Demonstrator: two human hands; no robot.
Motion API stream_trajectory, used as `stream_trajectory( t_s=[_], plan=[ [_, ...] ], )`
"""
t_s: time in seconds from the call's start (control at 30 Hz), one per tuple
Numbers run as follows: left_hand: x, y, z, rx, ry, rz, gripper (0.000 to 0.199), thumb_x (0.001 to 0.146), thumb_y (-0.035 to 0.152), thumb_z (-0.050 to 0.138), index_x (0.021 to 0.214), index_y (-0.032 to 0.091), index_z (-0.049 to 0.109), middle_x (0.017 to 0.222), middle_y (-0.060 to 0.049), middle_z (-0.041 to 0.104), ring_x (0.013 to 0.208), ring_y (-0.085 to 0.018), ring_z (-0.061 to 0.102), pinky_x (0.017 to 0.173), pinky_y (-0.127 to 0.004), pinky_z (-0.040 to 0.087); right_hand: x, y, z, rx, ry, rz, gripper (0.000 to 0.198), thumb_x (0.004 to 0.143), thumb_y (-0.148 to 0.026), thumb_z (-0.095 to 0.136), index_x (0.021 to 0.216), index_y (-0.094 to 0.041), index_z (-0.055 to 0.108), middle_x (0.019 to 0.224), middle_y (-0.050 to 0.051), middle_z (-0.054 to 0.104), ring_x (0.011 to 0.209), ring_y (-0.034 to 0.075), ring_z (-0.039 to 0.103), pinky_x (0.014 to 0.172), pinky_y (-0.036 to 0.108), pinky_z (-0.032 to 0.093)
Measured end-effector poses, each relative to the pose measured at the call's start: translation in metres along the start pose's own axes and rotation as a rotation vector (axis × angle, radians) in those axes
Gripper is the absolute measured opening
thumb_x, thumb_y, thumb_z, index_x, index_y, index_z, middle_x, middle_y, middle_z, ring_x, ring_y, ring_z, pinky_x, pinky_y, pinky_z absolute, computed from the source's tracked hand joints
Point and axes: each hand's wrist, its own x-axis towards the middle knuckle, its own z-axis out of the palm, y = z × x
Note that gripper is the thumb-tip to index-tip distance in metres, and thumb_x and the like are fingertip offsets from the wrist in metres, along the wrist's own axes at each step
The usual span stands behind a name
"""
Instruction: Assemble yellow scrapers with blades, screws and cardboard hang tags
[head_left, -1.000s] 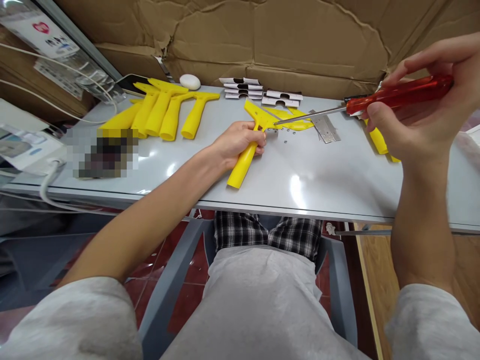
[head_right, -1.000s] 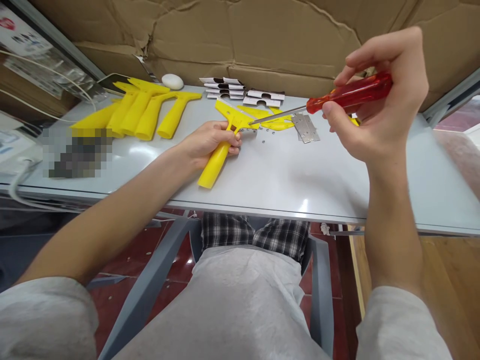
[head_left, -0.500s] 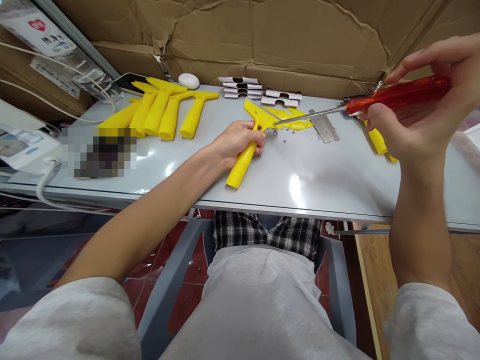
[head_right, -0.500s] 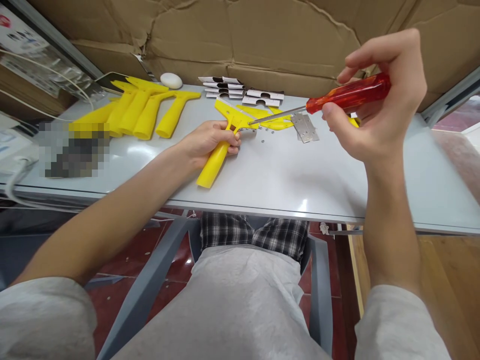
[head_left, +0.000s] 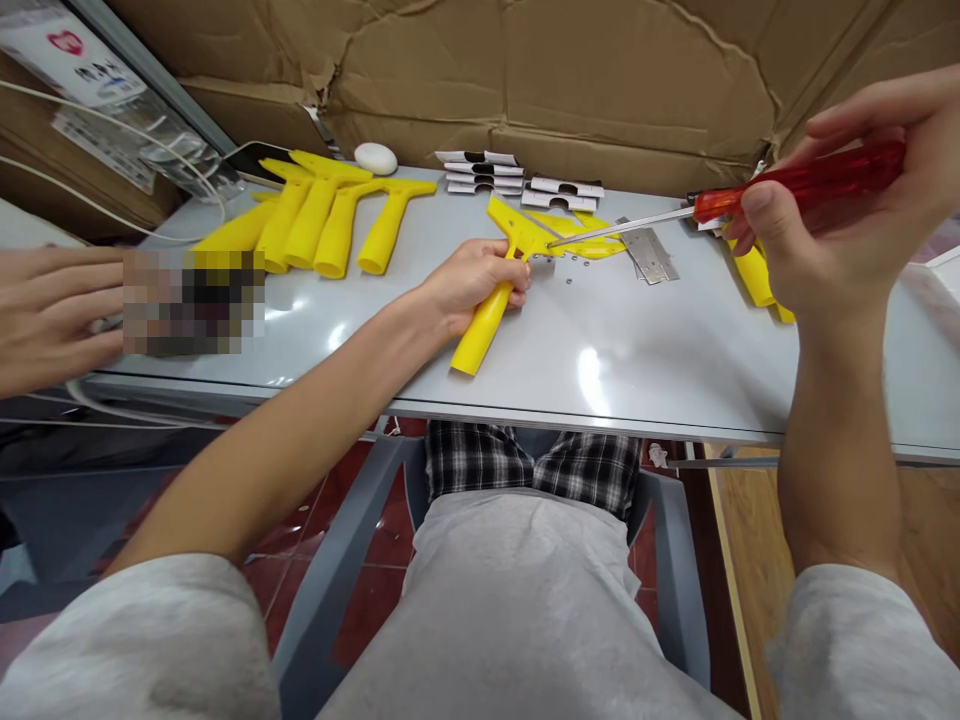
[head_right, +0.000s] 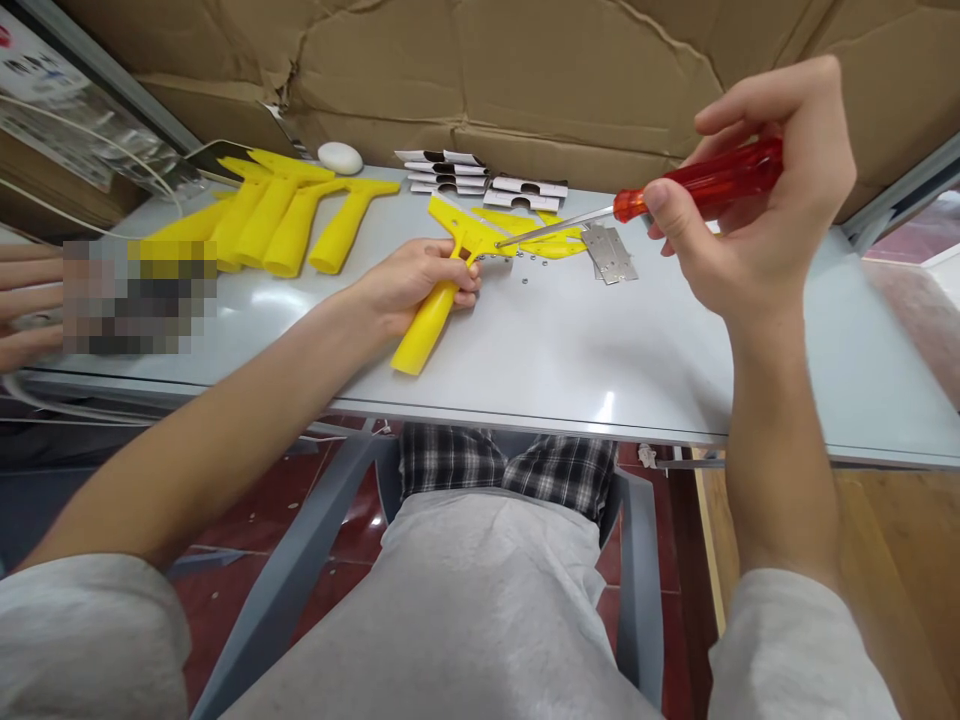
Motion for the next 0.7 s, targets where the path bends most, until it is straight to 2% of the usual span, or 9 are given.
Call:
stream_trajectory(
  t_s=[0.13, 0.27, 0.5, 0.6, 0.7],
  plan=[
    [0.001, -0.001, -0.001, 0.016, 0.001, 0.024, 0.032, 0.064, -0.012, 0.07, 0.075, 0.017, 0.063, 0.078, -0.002, 0.067, 0.058, -0.009, 0.057, 0.052, -0.021, 0.046, -0.003, 0.02, 0.0, 0.056, 0.006, -0.022, 0.061, 0.102, -0.072, 0.089, 0.128, -0.018, 0.078, 0.122, 0.0, 0.068, 0.087, -0.004, 0.067, 0.073, 0.008, 0.053],
    [0.003, -0.002, -0.001, 0.014, 0.0, 0.031, 0.03, 0.064, -0.011, 0.071, 0.073, 0.016, 0.064, 0.076, -0.002, 0.066, 0.056, -0.008, 0.056, 0.051, -0.021, 0.046, -0.006, 0.028, 0.003, 0.095, 0.041, -0.016, 0.066, 0.097, -0.076, 0.092, 0.126, -0.018, 0.08, 0.121, 0.0, 0.067, 0.083, -0.004, 0.065, 0.071, 0.01, 0.053],
    [0.002, -0.002, -0.001, 0.031, -0.017, 0.038, 0.026, 0.067, -0.011, 0.07, 0.071, 0.015, 0.065, 0.076, -0.003, 0.065, 0.056, -0.008, 0.056, 0.05, -0.02, 0.046, -0.007, 0.022, 0.003, 0.094, 0.076, 0.068, 0.074, 0.092, -0.086, 0.091, 0.122, -0.019, 0.08, 0.12, 0.001, 0.07, 0.081, -0.003, 0.065, 0.069, 0.014, 0.054],
    [0.002, -0.001, -0.001, 0.031, -0.028, 0.037, 0.027, 0.065, -0.011, 0.069, 0.073, 0.015, 0.066, 0.079, -0.003, 0.068, 0.056, -0.008, 0.057, 0.049, -0.02, 0.045, -0.005, 0.016, -0.001, 0.044, 0.024, 0.154, 0.086, 0.089, -0.095, 0.087, 0.12, -0.016, 0.078, 0.12, -0.001, 0.068, 0.08, -0.004, 0.066, 0.072, 0.015, 0.056],
    [0.002, -0.001, -0.001, 0.03, -0.02, 0.033, 0.027, 0.064, -0.011, 0.068, 0.071, 0.015, 0.064, 0.077, -0.003, 0.067, 0.056, -0.008, 0.057, 0.049, -0.02, 0.045, -0.004, 0.013, -0.003, 0.045, 0.002, 0.199, 0.09, 0.085, -0.096, 0.089, 0.12, -0.014, 0.076, 0.121, -0.002, 0.068, 0.083, -0.004, 0.068, 0.075, 0.015, 0.061]
  ],
)
